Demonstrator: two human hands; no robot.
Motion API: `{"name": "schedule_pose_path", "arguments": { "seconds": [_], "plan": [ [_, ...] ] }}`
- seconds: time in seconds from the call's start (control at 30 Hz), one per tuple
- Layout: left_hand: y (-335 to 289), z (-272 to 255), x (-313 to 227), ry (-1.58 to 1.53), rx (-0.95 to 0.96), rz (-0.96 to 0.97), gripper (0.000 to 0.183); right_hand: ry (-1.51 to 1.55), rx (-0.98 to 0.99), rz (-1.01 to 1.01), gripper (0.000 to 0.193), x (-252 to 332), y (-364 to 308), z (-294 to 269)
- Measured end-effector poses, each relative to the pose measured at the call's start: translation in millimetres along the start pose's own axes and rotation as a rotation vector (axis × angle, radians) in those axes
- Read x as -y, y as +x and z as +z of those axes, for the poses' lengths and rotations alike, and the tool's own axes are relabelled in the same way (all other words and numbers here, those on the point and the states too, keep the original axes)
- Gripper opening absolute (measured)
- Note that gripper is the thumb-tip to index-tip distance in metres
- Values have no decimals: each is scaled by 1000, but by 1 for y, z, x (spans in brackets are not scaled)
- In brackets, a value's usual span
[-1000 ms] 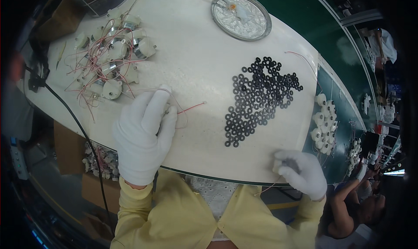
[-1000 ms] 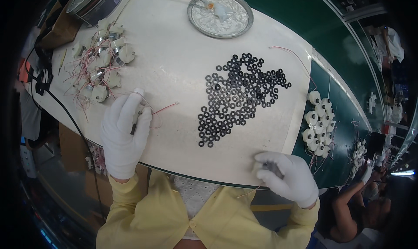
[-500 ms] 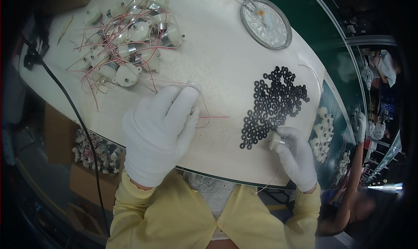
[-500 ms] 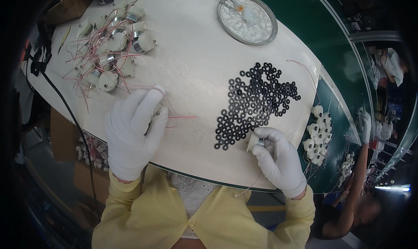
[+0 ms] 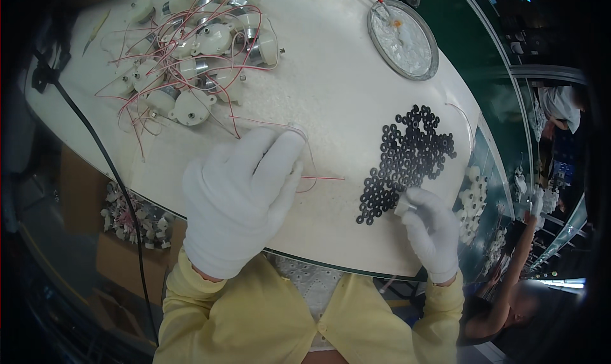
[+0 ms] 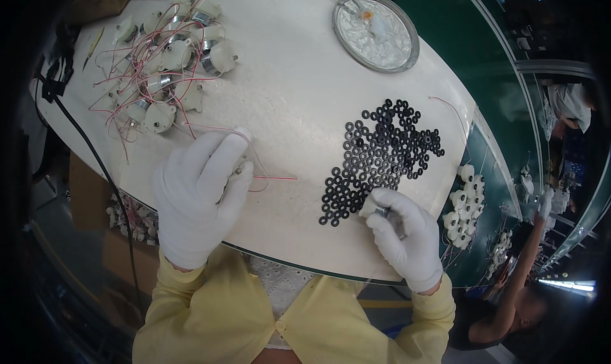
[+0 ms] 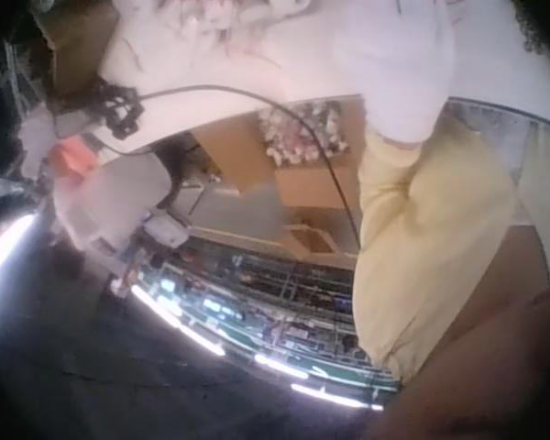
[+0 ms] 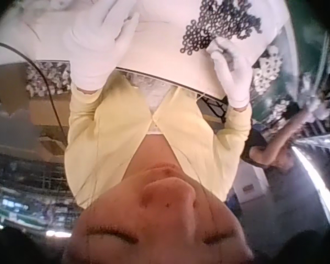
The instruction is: The person assembles small white plastic components by inserting black circular washers into their centers. They pick up a component, place a washer into the hole, and then set the finished unit aside on the table. The process is repeated continuously with components and washers arranged in piles on the work surface.
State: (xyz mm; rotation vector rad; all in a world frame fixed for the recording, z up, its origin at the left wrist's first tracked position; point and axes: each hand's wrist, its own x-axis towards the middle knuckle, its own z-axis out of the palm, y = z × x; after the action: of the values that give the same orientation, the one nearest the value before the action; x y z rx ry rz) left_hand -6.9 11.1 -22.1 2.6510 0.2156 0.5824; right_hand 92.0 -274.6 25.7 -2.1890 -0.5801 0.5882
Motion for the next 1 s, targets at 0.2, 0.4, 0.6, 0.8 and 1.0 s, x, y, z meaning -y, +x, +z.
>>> {"name": "schedule_pose_path", "arguments": {
  "seconds": [0.2,0.4,0.6,0.8,1.0],
  "plan": [
    [1,-1,-1,-8,19,-8,47,-538,18,-400,45,14,19,-5],
    [3,-1,-1,-26,7,-4,48,-710,164,-343,37,31,17,-18],
    [2,-6,-2,-21,86,-27,49,-743,228,-310,32,29,8,-24],
    [2,-6,-2,-32,95,-11,50,-834,239,-360,30,32,10,-22],
    [4,1,-1,-23,-69,53,40,-769,268,-394,31,26,23,-20]
  ]
}}
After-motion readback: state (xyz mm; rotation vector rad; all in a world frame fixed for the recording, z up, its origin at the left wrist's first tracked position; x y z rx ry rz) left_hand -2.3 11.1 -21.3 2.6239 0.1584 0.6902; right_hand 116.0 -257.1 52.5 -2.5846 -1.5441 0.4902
